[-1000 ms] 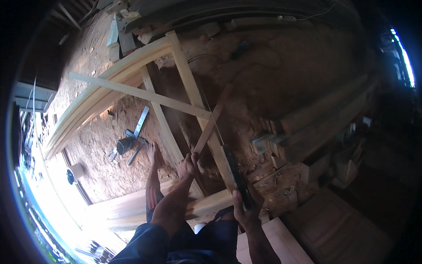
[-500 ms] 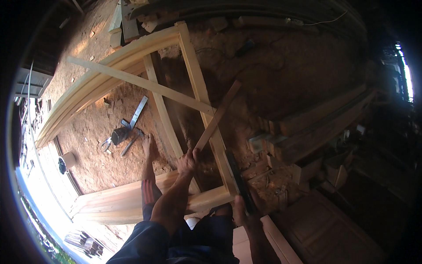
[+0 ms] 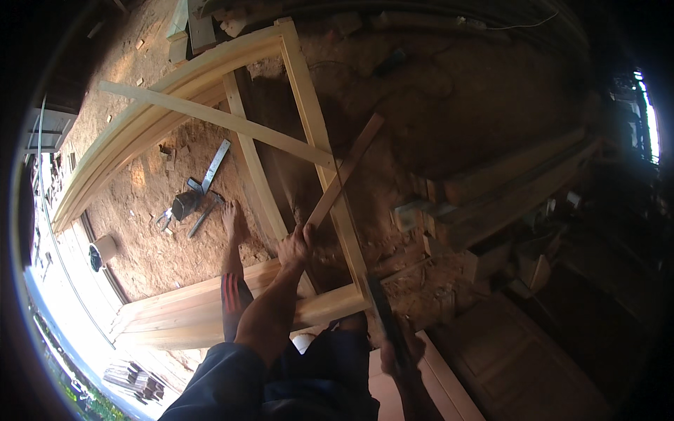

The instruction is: The person assembles a wooden frame by positioning long planks and using a hammer to drive nails into the joints. They repeatedly adjust the planks and hammer nails to secure the structure.

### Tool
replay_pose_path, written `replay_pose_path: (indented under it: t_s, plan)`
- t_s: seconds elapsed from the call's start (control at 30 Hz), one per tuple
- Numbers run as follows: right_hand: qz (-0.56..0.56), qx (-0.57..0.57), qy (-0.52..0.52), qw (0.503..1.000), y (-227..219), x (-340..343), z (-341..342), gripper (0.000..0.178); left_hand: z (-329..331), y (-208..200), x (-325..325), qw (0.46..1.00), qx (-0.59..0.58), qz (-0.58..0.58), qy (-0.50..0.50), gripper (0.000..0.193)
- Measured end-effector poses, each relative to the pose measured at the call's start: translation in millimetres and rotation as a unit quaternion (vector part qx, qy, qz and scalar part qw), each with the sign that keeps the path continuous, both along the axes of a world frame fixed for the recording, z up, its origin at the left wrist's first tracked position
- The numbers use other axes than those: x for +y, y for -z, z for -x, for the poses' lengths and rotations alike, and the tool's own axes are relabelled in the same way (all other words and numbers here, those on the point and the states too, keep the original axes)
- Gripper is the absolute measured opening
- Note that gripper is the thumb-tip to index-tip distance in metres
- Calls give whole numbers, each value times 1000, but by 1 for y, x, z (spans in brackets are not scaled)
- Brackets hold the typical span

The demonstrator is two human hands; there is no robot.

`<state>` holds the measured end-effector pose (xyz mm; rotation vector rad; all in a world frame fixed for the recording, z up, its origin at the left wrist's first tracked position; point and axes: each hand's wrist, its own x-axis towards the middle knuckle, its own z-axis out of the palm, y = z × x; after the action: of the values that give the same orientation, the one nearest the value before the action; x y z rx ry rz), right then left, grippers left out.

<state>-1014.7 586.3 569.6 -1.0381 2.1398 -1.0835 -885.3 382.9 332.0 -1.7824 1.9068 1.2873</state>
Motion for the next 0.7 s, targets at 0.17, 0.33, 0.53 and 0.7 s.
replay_pose_path:
  t_s: [0.17, 0.33, 0.53, 0.7]
  plan:
    - [-103, -44, 10, 994, 93, -119, 30, 42, 3, 1, 0, 999, -36, -10, 14, 55]
    - [-77, -92, 58, 991, 36, 1, 0, 50, 4, 0, -1, 1000, -17, 12, 16, 56]
    - [-224, 110, 0, 968, 36, -8, 7, 39, 0, 10, 1, 1000, -17, 5, 15, 55]
    - [-81, -79, -2, 994, 117, -94, 38, 36, 0, 11, 8, 999, -17, 25, 27, 56]
